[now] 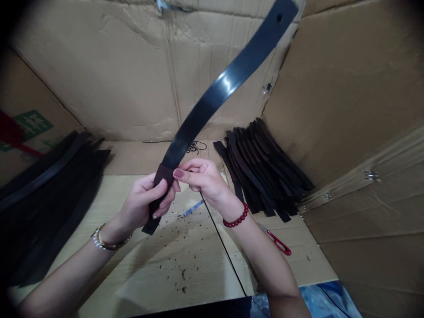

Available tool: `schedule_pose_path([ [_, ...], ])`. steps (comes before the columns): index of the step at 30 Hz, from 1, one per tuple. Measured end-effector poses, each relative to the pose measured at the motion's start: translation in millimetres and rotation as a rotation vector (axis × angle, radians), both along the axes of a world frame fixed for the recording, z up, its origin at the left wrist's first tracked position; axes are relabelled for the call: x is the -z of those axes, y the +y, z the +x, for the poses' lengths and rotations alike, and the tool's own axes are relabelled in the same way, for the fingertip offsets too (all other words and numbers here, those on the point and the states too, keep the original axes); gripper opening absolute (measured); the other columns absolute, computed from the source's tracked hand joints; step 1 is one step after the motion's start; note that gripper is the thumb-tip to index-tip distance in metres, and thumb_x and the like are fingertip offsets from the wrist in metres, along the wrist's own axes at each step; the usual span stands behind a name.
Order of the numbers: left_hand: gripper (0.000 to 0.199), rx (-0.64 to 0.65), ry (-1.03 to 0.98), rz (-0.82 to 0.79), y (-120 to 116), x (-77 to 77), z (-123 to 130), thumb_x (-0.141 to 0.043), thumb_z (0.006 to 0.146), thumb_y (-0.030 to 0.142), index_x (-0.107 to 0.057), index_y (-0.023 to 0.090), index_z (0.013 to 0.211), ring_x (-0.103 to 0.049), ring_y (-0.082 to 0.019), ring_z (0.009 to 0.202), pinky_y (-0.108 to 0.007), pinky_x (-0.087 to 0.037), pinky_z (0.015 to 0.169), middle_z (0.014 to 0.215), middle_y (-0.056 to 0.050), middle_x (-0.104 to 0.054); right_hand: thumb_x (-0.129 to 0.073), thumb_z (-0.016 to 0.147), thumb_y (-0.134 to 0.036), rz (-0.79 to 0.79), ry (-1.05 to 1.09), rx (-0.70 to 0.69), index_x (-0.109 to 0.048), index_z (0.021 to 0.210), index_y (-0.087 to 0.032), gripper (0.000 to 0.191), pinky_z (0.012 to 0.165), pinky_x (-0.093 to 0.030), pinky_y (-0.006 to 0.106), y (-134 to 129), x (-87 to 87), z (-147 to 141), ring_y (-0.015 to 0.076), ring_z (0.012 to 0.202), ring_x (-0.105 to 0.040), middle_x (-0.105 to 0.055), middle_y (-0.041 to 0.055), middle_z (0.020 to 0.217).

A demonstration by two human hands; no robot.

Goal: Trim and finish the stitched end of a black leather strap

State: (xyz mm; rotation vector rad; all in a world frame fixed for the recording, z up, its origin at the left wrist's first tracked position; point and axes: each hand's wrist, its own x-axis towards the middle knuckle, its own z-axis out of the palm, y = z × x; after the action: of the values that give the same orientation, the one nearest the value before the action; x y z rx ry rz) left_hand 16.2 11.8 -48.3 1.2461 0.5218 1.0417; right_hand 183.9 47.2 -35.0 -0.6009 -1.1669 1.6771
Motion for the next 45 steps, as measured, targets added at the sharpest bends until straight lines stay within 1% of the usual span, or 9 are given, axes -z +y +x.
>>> schedule_pose_path([
  [6, 0.042, 0.544, -0.155, -0.221, 3.2, -1.6, -9.1, -0.043, 0.1, 0.052, -0.061, 0.016, 0.09, -0.023, -0.003, 0.026, -0.015, -0.025, 0.026, 0.048, 0.004, -0.049, -0.085, 0.069, -0.041, 0.11, -0.041, -0.258, -0.074, 0.097, -0.017, 0.038, 0.04, -0.009, 0.023, 2.1, 6.2, 3.8, 0.0023, 0.043, -0.022, -0.061, -0.0039, 0.063],
  [12, 0.031, -0.068, 0.13, 0.007, 5.7, -7.7, 0.3, -0.066, 0.091, 0.043, -0.055, 0.014, 0.092, -0.052, -0.006, 0.046, -0.015, -0.04, 0.042, 0.068, 0.001, -0.06, -0.095, 0.05, -0.025, 0.08, -0.018, 0.092, -0.066, 0.068, -0.015, 0.035, 0.039, -0.014, 0.021, -1.7, -4.1, 0.8, 0.0014, 0.042, -0.026, -0.057, -0.0057, 0.055],
  [15, 0.03, -0.238, 0.195, 0.071, 3.8, -9.8, 3.2, -0.06, 0.095, 0.041, -0.058, 0.012, 0.088, -0.054, -0.007, 0.053, -0.017, -0.043, 0.048, 0.075, -0.003, -0.063, -0.095, 0.052, -0.027, 0.095, -0.027, 0.166, -0.061, 0.063, -0.015, 0.037, 0.039, -0.013, 0.021, -1.5, -5.5, 0.7, 0.0013, 0.042, -0.024, -0.053, -0.0066, 0.052],
  [18, 0.036, -0.217, 0.144, 0.047, 0.0, -10.8, 2.8, -0.052, 0.099, 0.046, -0.058, 0.012, 0.085, -0.047, -0.005, 0.044, -0.016, -0.038, 0.041, 0.064, 0.0, -0.06, -0.091, 0.06, -0.034, 0.099, -0.056, 0.146, -0.062, 0.066, -0.016, 0.035, 0.039, -0.009, 0.022, 0.3, -1.4, 3.0, 0.0016, 0.041, -0.02, -0.049, -0.0076, 0.05],
  [26, 0.064, 0.184, 0.094, -0.19, -2.1, -4.9, -1.0, -0.025, 0.102, 0.06, -0.062, 0.013, 0.079, -0.032, -0.006, 0.025, -0.018, -0.027, 0.029, 0.04, 0.003, -0.046, -0.087, 0.066, -0.044, 0.082, -0.037, -0.228, -0.074, 0.094, -0.015, 0.042, 0.038, -0.007, 0.023, 5.8, 5.0, 7.3, 0.0021, 0.042, -0.016, -0.044, -0.0093, 0.051],
  [32, 0.034, -0.203, 0.255, 0.049, -0.9, -7.9, 3.6, -0.066, 0.09, 0.049, -0.056, 0.016, 0.09, -0.049, -0.006, 0.045, -0.016, -0.039, 0.041, 0.067, 0.002, -0.058, -0.092, 0.058, -0.033, 0.039, -0.124, 0.016, -0.07, 0.075, -0.013, 0.034, 0.039, -0.008, 0.023, 1.7, 0.8, 4.6, 0.0023, 0.044, -0.021, -0.047, -0.0073, 0.052],
  [36, 0.028, -0.249, 0.219, 0.037, -2.7, -15.3, 3.3, -0.058, 0.095, 0.042, -0.057, 0.015, 0.087, -0.05, -0.006, 0.044, -0.017, -0.041, 0.042, 0.066, 0.0, -0.06, -0.091, 0.061, -0.033, 0.011, -0.086, 0.052, -0.069, 0.074, -0.013, 0.032, 0.038, -0.007, 0.023, 0.7, 0.1, 2.0, 0.0015, 0.042, -0.017, -0.047, -0.0079, 0.051],
  [40, 0.035, -0.083, 0.051, -0.096, -4.1, -17.2, -3.1, -0.052, 0.098, 0.045, -0.061, 0.013, 0.089, -0.041, -0.004, 0.033, -0.014, -0.032, 0.033, 0.056, 0.003, -0.052, -0.09, 0.062, -0.034, 0.041, 0.007, -0.014, -0.067, 0.07, -0.015, 0.031, 0.037, -0.007, 0.023, -0.3, 0.6, 2.0, 0.0013, 0.039, -0.02, -0.049, -0.0076, 0.05],
  [45, 0.043, 0.211, -0.069, -0.254, -1.6, -10.9, -8.3, -0.047, 0.099, 0.049, -0.064, 0.013, 0.084, -0.035, -0.004, 0.027, -0.013, -0.03, 0.027, 0.047, 0.005, -0.042, -0.083, 0.074, -0.038, 0.116, -0.083, -0.197, -0.072, 0.108, -0.019, 0.041, 0.04, -0.009, 0.023, -3.8, 0.1, 6.4, 0.0038, 0.044, -0.02, -0.057, -0.0057, 0.058],
])
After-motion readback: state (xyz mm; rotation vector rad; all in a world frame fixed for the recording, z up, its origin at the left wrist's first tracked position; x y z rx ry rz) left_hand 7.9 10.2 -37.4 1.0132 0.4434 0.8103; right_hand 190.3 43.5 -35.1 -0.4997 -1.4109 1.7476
